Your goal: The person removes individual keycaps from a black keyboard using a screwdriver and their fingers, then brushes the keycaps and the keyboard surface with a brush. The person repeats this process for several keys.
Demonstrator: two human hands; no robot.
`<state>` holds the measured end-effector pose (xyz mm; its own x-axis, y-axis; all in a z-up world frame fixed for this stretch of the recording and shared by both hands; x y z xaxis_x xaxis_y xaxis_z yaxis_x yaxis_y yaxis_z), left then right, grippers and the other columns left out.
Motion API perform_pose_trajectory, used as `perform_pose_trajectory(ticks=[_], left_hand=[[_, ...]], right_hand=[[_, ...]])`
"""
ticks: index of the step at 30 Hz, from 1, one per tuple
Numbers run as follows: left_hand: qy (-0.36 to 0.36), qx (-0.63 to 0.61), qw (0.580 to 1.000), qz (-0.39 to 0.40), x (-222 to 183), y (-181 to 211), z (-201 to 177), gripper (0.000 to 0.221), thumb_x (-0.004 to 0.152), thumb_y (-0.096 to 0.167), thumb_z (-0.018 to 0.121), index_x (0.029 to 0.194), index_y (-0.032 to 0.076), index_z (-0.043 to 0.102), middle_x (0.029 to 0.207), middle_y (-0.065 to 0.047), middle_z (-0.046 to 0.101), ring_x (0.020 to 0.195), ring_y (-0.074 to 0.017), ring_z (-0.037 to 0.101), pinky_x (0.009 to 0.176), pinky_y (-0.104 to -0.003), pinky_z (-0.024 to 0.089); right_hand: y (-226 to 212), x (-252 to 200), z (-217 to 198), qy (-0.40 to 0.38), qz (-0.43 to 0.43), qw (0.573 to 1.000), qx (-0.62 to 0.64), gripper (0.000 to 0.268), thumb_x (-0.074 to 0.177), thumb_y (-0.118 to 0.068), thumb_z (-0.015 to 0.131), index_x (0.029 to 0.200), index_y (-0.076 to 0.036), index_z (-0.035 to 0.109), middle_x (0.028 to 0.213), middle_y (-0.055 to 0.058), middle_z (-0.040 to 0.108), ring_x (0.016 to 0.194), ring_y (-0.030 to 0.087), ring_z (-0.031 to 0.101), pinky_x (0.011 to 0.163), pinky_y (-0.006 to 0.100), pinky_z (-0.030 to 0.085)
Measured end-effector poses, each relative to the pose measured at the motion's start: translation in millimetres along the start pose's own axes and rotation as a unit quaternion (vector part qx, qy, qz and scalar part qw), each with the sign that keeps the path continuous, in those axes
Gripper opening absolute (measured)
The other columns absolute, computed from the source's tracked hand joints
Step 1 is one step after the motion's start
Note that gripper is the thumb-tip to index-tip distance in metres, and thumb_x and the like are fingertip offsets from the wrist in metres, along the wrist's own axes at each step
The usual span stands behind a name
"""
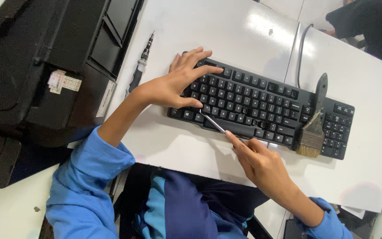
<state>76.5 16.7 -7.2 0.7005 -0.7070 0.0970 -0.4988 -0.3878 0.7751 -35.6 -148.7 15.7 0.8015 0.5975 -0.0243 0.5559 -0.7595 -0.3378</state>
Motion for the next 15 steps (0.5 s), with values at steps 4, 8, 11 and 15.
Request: perform_pose_trajectory(ticks=[4, 8, 11, 15], left_hand=[[-0.003, -0.008, 1.0, 0.0, -1, 1, 0, 0.069, 0.075, 0.024, 0.066, 0.133, 0.02, 0.028, 0.143, -0.019, 0.009, 0.134, -0.0368, -0.003, 0.1, -0.06, -0.002], [0.001, -0.03, 1.0, 0.001, -1, 1, -2, 0.067, 0.076, 0.036, 0.063, 0.132, 0.02, 0.03, 0.143, -0.017, 0.011, 0.134, -0.0377, -0.002, 0.099, -0.062, -0.001], [0.003, -0.038, 0.999, 0.004, -1, 0, -2, 0.066, 0.076, 0.038, 0.061, 0.132, 0.02, 0.031, 0.143, -0.017, 0.012, 0.134, -0.0382, -0.002, 0.099, -0.062, -0.002], [0.003, -0.037, 0.999, 0.005, -1, -2, -2, 0.065, 0.077, 0.029, 0.062, 0.133, 0.02, 0.03, 0.143, -0.017, 0.012, 0.134, -0.0387, -0.001, 0.1, -0.062, -0.001]], right_hand=[[2, 4, -3, -0.018, 0.003, 0.998, 0.059, 0.044, 0.088, -0.015, 0.049, 0.131, -0.02, 0.041, 0.068, 0.002, 0.042, 0.05, 0.016, 0.038, 0.05, 0.027, 0.039], [4, 6, -4, -0.053, 0.037, 0.988, 0.139, 0.045, 0.087, -0.012, 0.048, 0.131, -0.019, 0.042, 0.063, 0.002, 0.037, 0.05, 0.016, 0.033, 0.049, 0.025, 0.034], [-2, 1, -6, -0.074, 0.04, 0.994, 0.074, 0.047, 0.088, -0.016, 0.046, 0.134, -0.022, 0.037, 0.068, 0.003, 0.04, 0.047, 0.021, 0.039, 0.047, 0.032, 0.037], [-15, -6, -10, -0.081, 0.039, 0.996, 0.023, 0.047, 0.086, -0.019, 0.048, 0.132, -0.025, 0.038, 0.073, 0.002, 0.048, 0.048, 0.021, 0.049, 0.047, 0.033, 0.044]])
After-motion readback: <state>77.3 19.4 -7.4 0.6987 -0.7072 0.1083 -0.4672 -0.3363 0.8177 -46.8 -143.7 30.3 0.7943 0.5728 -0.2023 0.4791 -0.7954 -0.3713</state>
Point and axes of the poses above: each hand's wrist, its own x-axis towards the middle knuckle, its own z-axis out of the palm, y = z × x, the point moved 8 cm from there along x, towards the middle knuckle
